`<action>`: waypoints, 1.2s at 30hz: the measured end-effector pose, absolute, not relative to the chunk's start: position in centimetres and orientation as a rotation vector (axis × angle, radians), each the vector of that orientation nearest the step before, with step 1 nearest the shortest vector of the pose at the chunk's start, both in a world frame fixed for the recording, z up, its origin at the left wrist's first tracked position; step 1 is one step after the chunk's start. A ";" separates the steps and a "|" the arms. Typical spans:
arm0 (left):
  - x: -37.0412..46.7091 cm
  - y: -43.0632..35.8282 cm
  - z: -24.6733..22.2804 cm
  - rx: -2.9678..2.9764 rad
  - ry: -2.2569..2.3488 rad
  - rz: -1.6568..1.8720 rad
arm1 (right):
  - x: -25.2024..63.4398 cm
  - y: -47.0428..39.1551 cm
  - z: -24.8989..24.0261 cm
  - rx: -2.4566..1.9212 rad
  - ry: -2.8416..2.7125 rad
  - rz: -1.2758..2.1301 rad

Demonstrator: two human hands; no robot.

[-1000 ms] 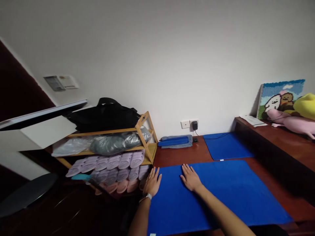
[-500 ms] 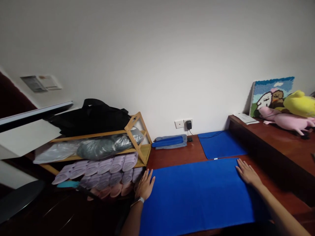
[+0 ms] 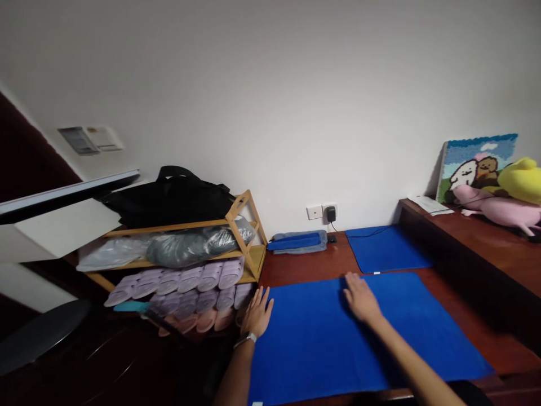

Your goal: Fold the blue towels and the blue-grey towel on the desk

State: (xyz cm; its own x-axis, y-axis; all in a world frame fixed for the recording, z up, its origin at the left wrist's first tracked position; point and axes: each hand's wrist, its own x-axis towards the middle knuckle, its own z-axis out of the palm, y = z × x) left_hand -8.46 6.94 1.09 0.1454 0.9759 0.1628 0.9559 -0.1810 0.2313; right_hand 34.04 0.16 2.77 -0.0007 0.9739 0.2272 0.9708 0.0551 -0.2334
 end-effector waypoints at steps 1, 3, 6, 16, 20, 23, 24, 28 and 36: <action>-8.4 6.9 1.2 2.321 1.966 0.420 | 30.1 0.7 2.9 -1.841 -2.089 0.065; -8.4 6.8 1.3 2.321 1.972 0.400 | 24.2 1.4 3.0 -1.690 -2.200 0.174; -8.4 6.7 1.3 2.337 1.967 0.391 | 21.6 2.0 2.8 -1.649 -2.269 0.301; -8.7 7.2 0.5 2.340 1.965 0.428 | 48.0 -1.4 -0.6 -2.239 -1.918 0.172; -8.8 7.3 0.5 2.341 1.962 0.383 | 56.8 -2.4 -1.6 -2.453 -1.742 0.131; -8.7 7.6 0.9 2.315 1.959 0.308 | 58.6 -2.7 -1.0 -2.484 -1.740 0.204; -8.7 7.7 1.2 2.302 1.962 0.283 | 58.4 -2.8 -0.5 -2.482 -1.735 0.213; -8.6 7.9 3.1 2.304 1.951 0.240 | 53.8 -3.9 1.4 -2.348 -1.742 0.107; -8.2 0.1 3.7 2.566 1.753 0.385 | 28.0 -7.6 2.9 -1.825 -1.980 0.227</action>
